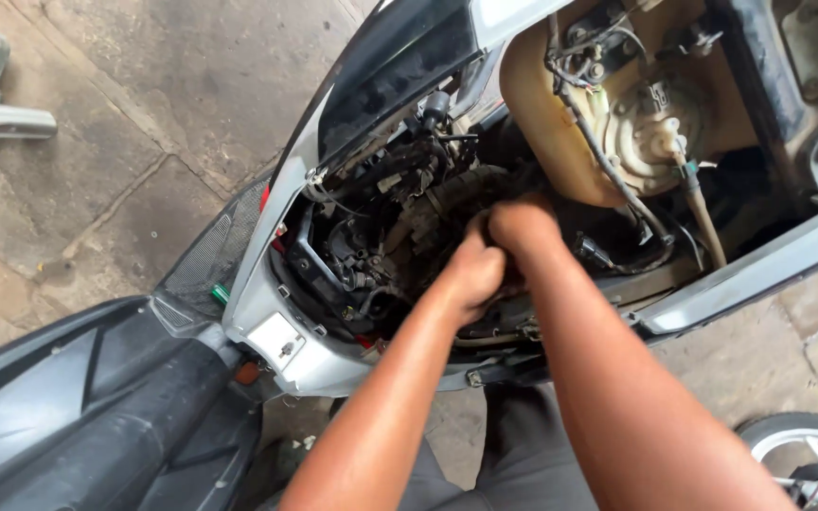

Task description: The recorder is repairing internal components of a scooter in a service bay.

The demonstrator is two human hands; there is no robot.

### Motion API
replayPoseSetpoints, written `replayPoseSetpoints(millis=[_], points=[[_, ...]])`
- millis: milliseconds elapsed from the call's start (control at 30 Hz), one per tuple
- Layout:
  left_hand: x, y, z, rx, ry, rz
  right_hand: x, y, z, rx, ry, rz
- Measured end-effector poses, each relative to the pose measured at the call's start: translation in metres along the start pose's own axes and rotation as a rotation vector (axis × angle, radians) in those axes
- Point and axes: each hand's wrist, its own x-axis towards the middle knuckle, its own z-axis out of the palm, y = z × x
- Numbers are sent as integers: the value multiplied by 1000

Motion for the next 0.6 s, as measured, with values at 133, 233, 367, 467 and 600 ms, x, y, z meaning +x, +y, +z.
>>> replayPoseSetpoints(millis=[133, 233, 367, 467, 600], points=[[29, -29, -6, -304, -160, 89, 20, -1, 7, -148, -80, -59], [20, 7, -18, 41, -113, 219, 43, -3, 8, -239, -129, -99], [19, 54, -62, 1041, 403, 342, 56, 18, 26, -296, -119, -65], [40, 71, -84, 1341, 578, 604, 67, 28, 41, -552, -43, -193], [60, 96, -68, 1685, 479, 477, 59, 22, 31, -115, -142, -131]])
